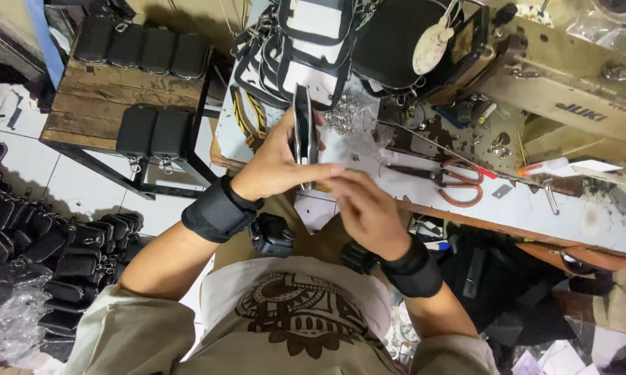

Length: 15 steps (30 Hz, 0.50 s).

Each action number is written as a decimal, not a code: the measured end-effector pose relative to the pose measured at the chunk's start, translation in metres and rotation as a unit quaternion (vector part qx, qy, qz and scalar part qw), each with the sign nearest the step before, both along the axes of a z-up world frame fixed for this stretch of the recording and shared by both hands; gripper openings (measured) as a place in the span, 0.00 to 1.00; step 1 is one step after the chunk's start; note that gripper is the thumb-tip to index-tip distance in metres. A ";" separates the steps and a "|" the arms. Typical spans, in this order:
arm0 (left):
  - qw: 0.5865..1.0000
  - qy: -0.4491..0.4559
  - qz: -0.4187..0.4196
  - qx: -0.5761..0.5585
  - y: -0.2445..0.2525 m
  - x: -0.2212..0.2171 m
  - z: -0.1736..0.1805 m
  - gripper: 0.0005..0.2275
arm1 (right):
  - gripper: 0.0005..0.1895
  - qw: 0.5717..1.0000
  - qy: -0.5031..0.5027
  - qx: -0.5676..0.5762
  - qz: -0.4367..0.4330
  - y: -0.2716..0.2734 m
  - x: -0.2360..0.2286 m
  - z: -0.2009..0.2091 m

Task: The person attaches zipper sliders to small zippered pouches at a workbench. They hold each pouch, thread the zipper slider onto the zipper tape by hand, work the slider along the teeth, and set the finished pouch aside before picking up the next one.

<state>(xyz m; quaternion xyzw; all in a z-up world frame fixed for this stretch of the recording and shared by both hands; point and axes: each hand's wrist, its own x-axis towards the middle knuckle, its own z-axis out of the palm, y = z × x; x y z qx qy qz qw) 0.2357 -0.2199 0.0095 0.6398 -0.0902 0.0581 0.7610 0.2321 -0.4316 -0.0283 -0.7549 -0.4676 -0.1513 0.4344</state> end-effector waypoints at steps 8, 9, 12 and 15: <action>0.991 0.016 -0.040 0.130 -0.007 -0.006 -0.003 0.31 | 0.24 0.985 0.155 0.072 0.021 -0.004 0.002 0.038; 0.990 -0.026 -0.052 0.131 -0.010 -0.007 -0.003 0.29 | 0.26 0.978 0.185 0.087 0.024 -0.003 0.003 0.034; 0.982 -0.096 -0.070 0.149 -0.014 -0.005 -0.025 0.30 | 0.28 0.969 0.220 0.111 0.014 0.004 -0.002 0.032; 0.971 -0.108 -0.064 0.203 -0.018 -0.001 -0.066 0.31 | 0.23 0.981 0.171 0.084 -0.041 0.011 -0.005 0.038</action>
